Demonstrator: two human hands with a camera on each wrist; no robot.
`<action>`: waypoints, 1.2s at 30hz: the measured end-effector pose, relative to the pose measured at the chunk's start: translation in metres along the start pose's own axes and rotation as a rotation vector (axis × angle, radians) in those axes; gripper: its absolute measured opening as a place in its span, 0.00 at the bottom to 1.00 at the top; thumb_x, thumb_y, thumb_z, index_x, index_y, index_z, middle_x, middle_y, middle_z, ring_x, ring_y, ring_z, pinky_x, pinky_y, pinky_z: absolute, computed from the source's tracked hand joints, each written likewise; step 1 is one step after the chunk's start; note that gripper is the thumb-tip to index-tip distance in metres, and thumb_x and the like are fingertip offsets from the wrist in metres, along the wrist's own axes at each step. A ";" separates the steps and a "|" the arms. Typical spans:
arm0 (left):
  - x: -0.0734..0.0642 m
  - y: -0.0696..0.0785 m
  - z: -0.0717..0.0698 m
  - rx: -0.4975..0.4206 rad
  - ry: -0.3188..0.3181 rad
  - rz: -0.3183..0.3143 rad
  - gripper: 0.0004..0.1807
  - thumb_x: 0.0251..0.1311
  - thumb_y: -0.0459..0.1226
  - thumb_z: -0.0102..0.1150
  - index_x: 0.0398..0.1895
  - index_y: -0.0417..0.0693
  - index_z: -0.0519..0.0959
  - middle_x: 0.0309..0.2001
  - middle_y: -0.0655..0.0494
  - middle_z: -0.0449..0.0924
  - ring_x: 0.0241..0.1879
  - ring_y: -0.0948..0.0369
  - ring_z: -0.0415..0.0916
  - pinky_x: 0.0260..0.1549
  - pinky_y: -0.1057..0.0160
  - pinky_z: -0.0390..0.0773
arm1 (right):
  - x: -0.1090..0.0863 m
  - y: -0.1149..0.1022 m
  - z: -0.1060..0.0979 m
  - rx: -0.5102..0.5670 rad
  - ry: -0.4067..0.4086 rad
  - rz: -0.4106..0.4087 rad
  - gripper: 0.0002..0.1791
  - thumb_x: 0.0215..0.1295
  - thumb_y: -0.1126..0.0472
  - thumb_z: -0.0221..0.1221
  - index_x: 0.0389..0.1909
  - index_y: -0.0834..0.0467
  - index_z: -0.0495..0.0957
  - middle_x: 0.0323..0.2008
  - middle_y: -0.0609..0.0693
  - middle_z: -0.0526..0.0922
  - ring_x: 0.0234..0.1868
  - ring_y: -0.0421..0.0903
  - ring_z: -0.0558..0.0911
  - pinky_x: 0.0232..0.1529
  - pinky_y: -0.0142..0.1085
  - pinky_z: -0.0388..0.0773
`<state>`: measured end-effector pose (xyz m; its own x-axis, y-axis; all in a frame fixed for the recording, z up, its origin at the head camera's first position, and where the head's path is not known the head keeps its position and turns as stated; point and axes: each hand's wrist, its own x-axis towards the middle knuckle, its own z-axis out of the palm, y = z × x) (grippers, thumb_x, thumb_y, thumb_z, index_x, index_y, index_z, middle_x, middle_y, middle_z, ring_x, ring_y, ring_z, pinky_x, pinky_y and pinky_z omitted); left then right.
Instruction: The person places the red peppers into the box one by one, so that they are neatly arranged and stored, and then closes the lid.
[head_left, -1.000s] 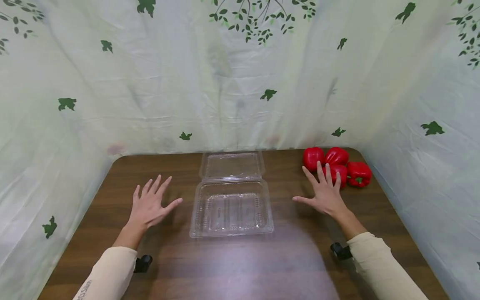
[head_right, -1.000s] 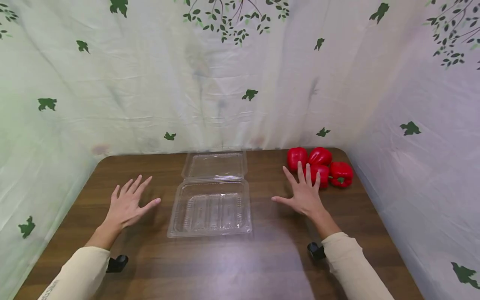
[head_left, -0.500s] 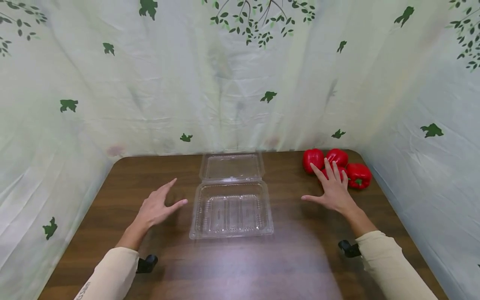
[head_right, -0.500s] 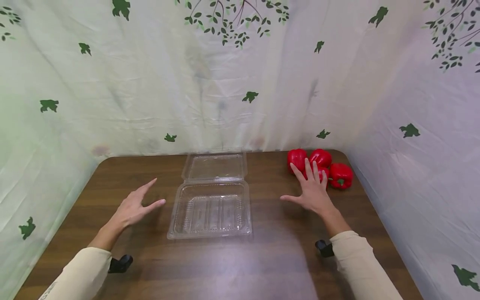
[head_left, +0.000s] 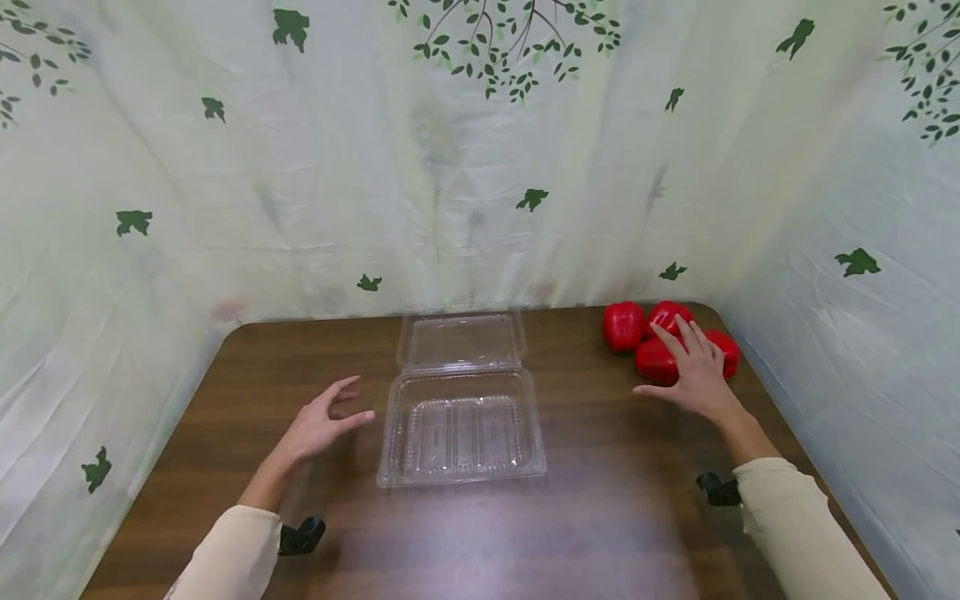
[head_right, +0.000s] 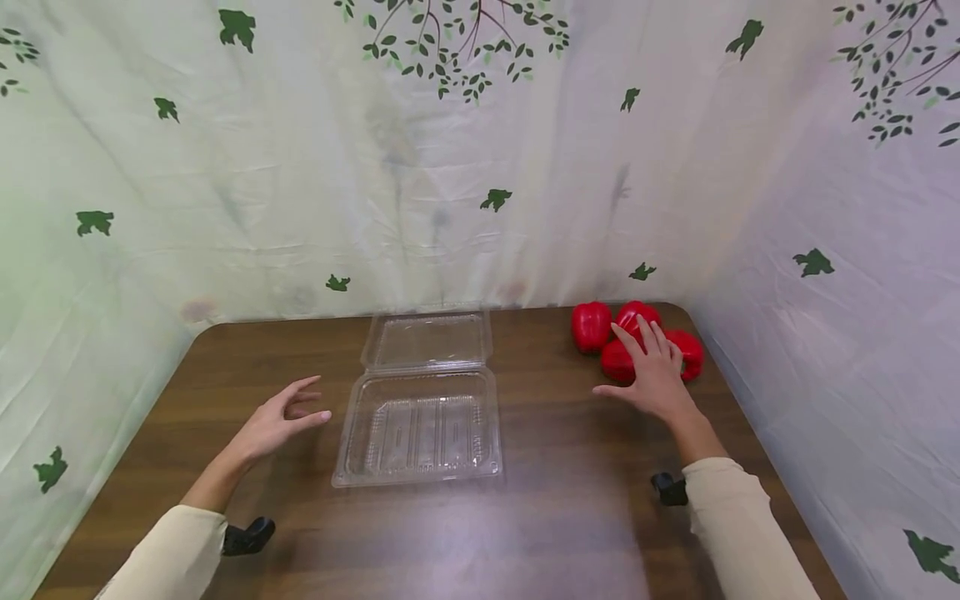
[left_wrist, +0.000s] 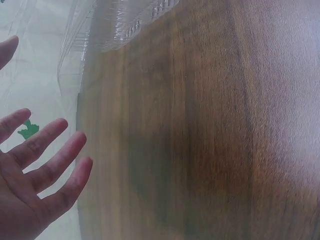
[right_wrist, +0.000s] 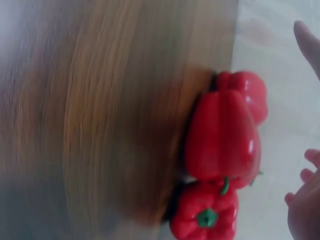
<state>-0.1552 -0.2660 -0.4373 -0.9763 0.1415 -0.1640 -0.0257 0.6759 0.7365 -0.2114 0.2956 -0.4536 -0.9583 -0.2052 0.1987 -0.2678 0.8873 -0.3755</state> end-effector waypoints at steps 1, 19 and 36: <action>0.000 0.000 0.000 -0.018 -0.005 -0.002 0.42 0.61 0.50 0.61 0.72 0.42 0.55 0.64 0.34 0.66 0.58 0.39 0.70 0.53 0.42 0.74 | 0.000 0.003 -0.001 0.004 0.007 0.001 0.57 0.40 0.46 0.74 0.71 0.55 0.54 0.70 0.68 0.48 0.69 0.70 0.46 0.59 0.74 0.44; -0.001 -0.010 0.017 -0.307 -0.021 -0.088 0.32 0.66 0.40 0.57 0.66 0.31 0.60 0.55 0.31 0.73 0.42 0.45 0.80 0.39 0.54 0.83 | 0.003 0.043 -0.006 0.049 0.044 0.001 0.48 0.42 0.50 0.74 0.63 0.61 0.63 0.66 0.69 0.57 0.64 0.70 0.55 0.52 0.70 0.54; 0.000 -0.006 0.042 -0.515 -0.009 -0.213 0.28 0.67 0.39 0.55 0.65 0.31 0.63 0.49 0.42 0.79 0.35 0.58 0.79 0.38 0.59 0.83 | 0.010 0.059 -0.003 0.050 0.007 -0.015 0.48 0.43 0.53 0.72 0.65 0.63 0.62 0.63 0.71 0.63 0.63 0.69 0.59 0.50 0.70 0.58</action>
<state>-0.1464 -0.2400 -0.4695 -0.9362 0.0480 -0.3482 -0.3263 0.2499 0.9116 -0.2361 0.3472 -0.4709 -0.9534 -0.2152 0.2112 -0.2870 0.8625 -0.4168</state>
